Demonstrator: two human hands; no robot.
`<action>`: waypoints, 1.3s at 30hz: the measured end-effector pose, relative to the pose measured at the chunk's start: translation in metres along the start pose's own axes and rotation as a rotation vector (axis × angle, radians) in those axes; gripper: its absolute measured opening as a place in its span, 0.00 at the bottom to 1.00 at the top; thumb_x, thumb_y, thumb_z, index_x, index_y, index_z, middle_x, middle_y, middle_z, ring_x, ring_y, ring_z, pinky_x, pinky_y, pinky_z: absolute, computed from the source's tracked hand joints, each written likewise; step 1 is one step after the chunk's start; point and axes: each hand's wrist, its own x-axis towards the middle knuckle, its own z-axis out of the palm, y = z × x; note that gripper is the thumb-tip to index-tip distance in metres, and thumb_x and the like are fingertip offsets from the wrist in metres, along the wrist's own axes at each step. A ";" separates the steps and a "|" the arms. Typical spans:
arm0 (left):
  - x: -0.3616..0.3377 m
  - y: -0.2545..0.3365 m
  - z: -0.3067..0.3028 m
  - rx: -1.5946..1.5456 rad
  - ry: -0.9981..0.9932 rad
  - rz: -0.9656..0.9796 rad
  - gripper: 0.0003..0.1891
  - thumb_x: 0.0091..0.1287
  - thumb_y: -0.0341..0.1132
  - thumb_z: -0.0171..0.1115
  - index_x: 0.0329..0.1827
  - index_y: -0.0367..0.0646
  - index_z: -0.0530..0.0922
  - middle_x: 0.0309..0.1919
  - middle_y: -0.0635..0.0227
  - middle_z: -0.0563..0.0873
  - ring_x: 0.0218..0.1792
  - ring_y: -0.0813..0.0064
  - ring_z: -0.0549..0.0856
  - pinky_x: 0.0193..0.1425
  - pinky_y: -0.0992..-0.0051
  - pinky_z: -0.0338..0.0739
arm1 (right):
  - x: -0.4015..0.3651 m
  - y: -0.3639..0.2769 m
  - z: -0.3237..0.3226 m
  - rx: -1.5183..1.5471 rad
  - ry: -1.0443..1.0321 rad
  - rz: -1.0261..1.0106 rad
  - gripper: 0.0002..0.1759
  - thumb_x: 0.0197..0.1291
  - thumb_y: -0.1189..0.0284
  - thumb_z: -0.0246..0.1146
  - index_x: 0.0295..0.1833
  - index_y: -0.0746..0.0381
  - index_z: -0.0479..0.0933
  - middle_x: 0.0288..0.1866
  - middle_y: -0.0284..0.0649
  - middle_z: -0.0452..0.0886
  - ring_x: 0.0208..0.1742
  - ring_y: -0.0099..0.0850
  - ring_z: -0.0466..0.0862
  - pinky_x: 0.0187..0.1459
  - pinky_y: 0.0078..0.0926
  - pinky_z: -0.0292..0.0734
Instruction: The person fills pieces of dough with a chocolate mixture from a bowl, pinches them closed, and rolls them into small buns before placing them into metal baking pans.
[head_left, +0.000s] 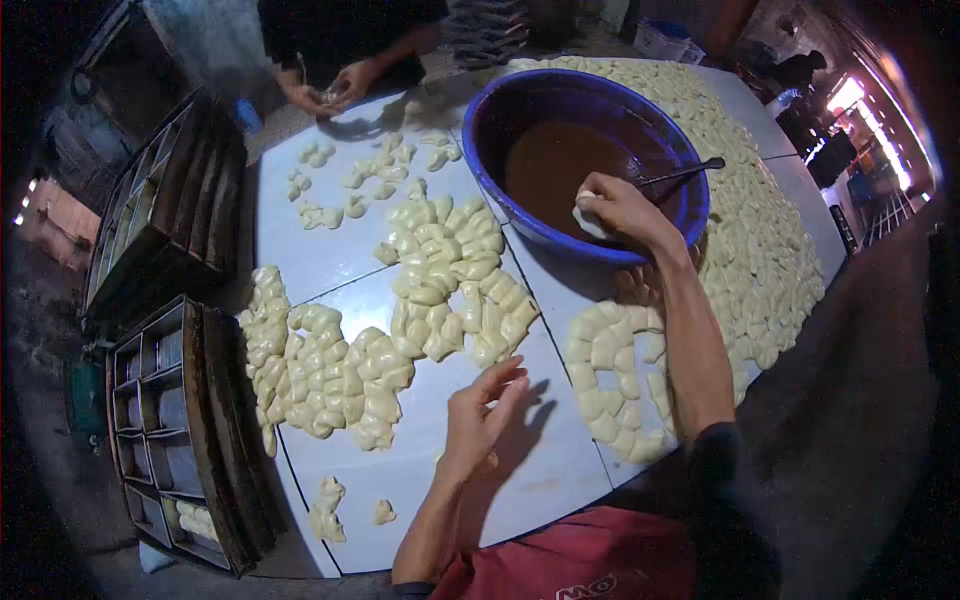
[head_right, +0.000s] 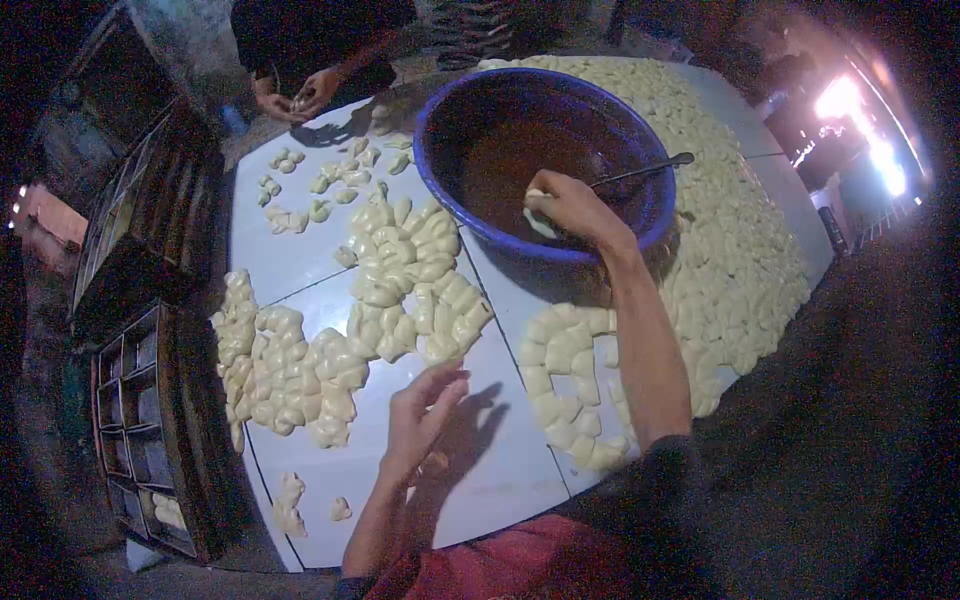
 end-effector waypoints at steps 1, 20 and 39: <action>-0.002 -0.002 -0.004 -0.011 0.023 -0.011 0.21 0.75 0.35 0.65 0.68 0.35 0.78 0.55 0.56 0.89 0.54 0.71 0.87 0.60 0.72 0.81 | 0.012 0.010 0.000 -0.216 -0.071 -0.027 0.15 0.64 0.64 0.64 0.48 0.64 0.79 0.39 0.43 0.85 0.40 0.35 0.84 0.45 0.37 0.78; 0.038 0.020 0.040 -0.666 -0.038 -0.004 0.24 0.79 0.45 0.59 0.69 0.37 0.77 0.62 0.62 0.84 0.58 0.70 0.85 0.62 0.66 0.80 | -0.083 -0.078 0.061 1.119 0.008 0.024 0.11 0.72 0.63 0.66 0.46 0.58 0.75 0.30 0.31 0.80 0.26 0.18 0.79 0.25 0.17 0.72; -0.046 -0.014 -0.034 -0.557 0.403 0.076 0.17 0.70 0.35 0.72 0.58 0.36 0.86 0.44 0.66 0.90 0.41 0.82 0.87 0.44 0.79 0.82 | -0.187 -0.109 0.241 0.543 0.219 -0.137 0.13 0.63 0.78 0.69 0.53 0.66 0.84 0.46 0.37 0.84 0.43 0.27 0.85 0.48 0.30 0.81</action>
